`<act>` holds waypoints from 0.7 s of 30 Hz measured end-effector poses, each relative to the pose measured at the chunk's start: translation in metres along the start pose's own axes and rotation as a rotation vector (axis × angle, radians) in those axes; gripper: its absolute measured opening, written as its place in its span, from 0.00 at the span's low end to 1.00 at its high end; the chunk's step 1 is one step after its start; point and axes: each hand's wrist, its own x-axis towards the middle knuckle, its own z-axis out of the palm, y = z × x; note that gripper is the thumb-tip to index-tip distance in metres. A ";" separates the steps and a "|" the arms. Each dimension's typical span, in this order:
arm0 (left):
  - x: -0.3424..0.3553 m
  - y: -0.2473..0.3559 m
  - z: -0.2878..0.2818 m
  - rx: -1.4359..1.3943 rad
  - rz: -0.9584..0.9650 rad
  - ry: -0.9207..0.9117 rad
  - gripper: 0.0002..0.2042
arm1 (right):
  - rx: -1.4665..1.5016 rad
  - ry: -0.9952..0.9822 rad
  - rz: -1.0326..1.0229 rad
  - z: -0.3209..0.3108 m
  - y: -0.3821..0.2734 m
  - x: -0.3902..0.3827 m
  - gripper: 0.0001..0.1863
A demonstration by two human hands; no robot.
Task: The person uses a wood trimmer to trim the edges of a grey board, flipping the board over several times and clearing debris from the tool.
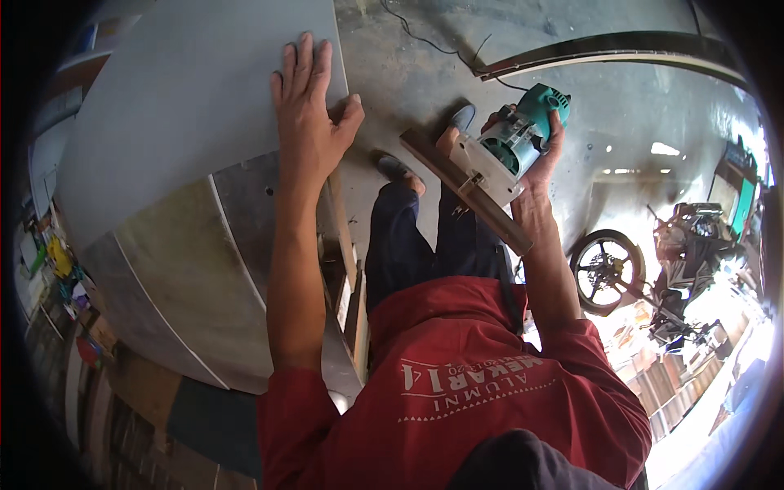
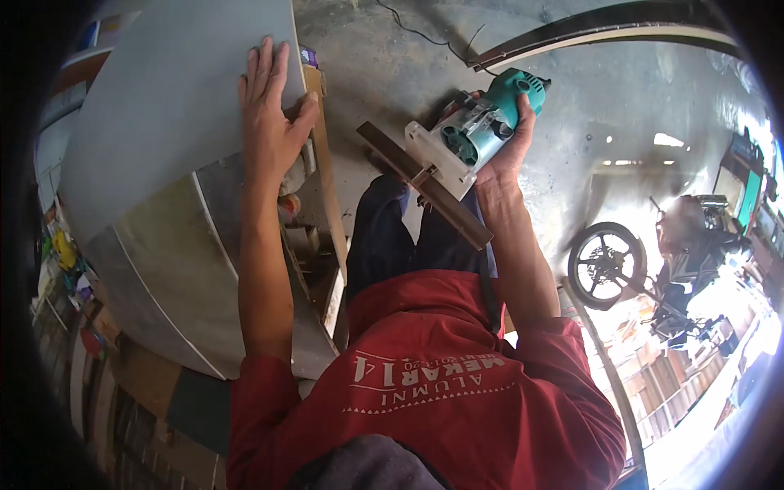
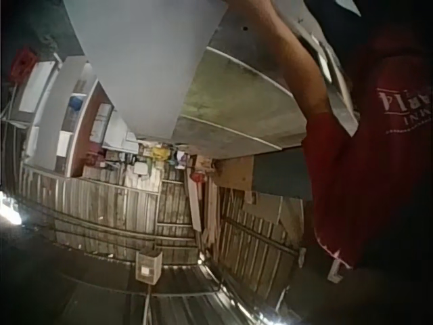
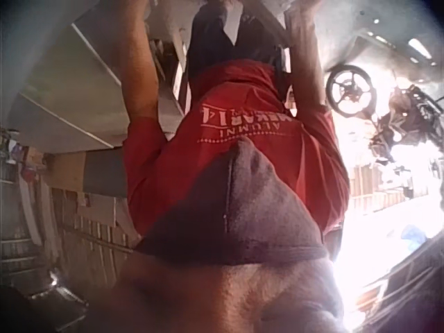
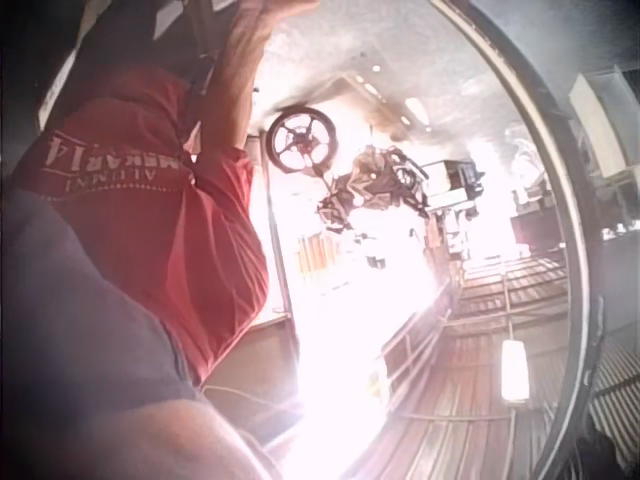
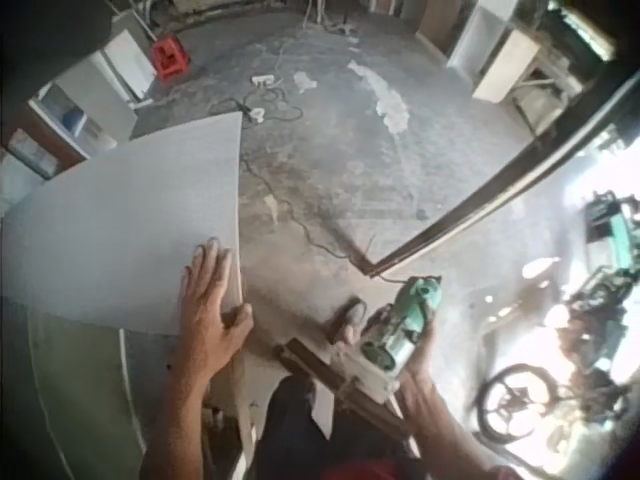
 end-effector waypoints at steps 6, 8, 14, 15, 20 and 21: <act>-0.007 0.000 0.007 0.048 0.015 0.084 0.34 | -0.179 0.052 -0.150 0.012 -0.003 -0.005 0.33; -0.006 0.002 0.010 0.061 0.008 0.092 0.34 | -0.232 0.047 -0.194 0.022 -0.005 -0.007 0.33; -0.003 0.001 0.016 0.057 0.011 0.109 0.34 | -0.358 0.019 -0.269 0.044 -0.003 -0.013 0.32; -0.003 0.001 0.016 0.061 0.010 0.118 0.34 | -0.363 0.005 -0.274 0.049 -0.001 -0.013 0.32; 0.004 0.010 0.011 0.050 0.003 0.092 0.35 | -0.448 -0.011 -0.312 0.059 -0.003 -0.018 0.30; 0.005 0.014 0.009 0.056 0.007 0.106 0.35 | -0.493 -0.017 -0.313 0.060 -0.002 -0.025 0.29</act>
